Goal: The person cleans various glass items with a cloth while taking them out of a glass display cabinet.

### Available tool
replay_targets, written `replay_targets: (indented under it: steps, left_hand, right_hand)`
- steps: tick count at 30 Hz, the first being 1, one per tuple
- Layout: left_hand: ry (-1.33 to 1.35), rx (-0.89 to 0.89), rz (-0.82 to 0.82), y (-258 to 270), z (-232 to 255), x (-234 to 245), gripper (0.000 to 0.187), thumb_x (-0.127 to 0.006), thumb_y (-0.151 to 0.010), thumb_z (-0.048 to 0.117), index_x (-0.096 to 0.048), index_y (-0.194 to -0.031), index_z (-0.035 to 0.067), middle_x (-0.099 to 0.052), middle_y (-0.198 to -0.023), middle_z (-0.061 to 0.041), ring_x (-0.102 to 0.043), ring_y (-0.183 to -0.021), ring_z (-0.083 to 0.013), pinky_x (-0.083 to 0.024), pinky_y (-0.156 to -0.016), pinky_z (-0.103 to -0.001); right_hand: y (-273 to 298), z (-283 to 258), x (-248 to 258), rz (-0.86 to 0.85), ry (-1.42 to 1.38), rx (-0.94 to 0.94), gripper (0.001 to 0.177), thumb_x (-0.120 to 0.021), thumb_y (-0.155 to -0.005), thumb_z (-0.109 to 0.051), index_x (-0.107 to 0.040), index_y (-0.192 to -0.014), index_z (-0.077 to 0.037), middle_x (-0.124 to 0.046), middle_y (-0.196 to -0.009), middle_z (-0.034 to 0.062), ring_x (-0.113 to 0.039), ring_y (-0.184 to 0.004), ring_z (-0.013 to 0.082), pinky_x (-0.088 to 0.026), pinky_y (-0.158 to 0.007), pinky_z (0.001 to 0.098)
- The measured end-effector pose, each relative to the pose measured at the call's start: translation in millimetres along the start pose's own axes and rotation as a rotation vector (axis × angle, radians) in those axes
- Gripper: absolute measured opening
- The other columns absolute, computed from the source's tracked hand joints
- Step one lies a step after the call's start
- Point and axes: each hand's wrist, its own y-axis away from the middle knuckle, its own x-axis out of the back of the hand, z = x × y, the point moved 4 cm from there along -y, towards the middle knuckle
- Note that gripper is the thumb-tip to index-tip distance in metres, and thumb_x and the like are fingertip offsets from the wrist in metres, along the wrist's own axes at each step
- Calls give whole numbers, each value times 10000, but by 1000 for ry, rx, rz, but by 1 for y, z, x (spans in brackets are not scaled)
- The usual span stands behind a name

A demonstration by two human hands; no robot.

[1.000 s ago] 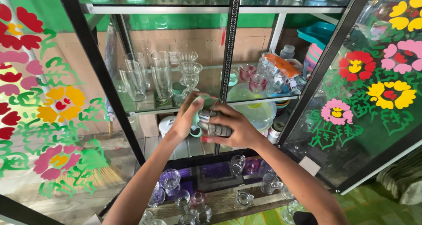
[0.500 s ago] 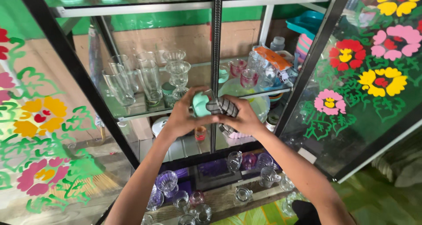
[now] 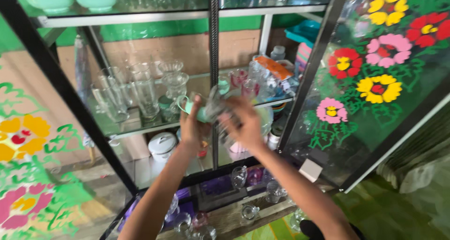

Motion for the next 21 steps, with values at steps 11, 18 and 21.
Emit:
replay_targets:
  steps: [11,18,21]
  left_hand:
    - [231,17,-91,20,-23,-46,481,-688,-950,452,-546,-1263,116,-643,-1120,-14,-622,-1002,-139,-519,-844,-350]
    - [-59,-159,141,14,-46,-39,642,-691,-905,475,-458,-1377,106,-624,-1264,-37,-588,-1137,-160,-448,-985,-315]
    - [-4,-6,111,15,-77,-43,705,-708,-878,463,-447,-1395,61,-642,-1242,-118,-606,-1118,-227,-475,-969,-377]
  right_hand:
    - [11,17,0,234,-72,-294,253,-645,-1010,-125,-596,-1213,18,-605,-1124,135,-633,-1072,294,-492,-979,370]
    - [52,19,-18,194,-88,-238,470,-630,-1070,-261,-450,-1404,17,-478,-1355,191,-516,-1261,364,-407,-1099,435]
    - [79,68,-31,285,-761,-925,559,-569,-932,-359,-383,-1401,-116,-602,-1189,113,-624,-1006,296,-533,-837,436]
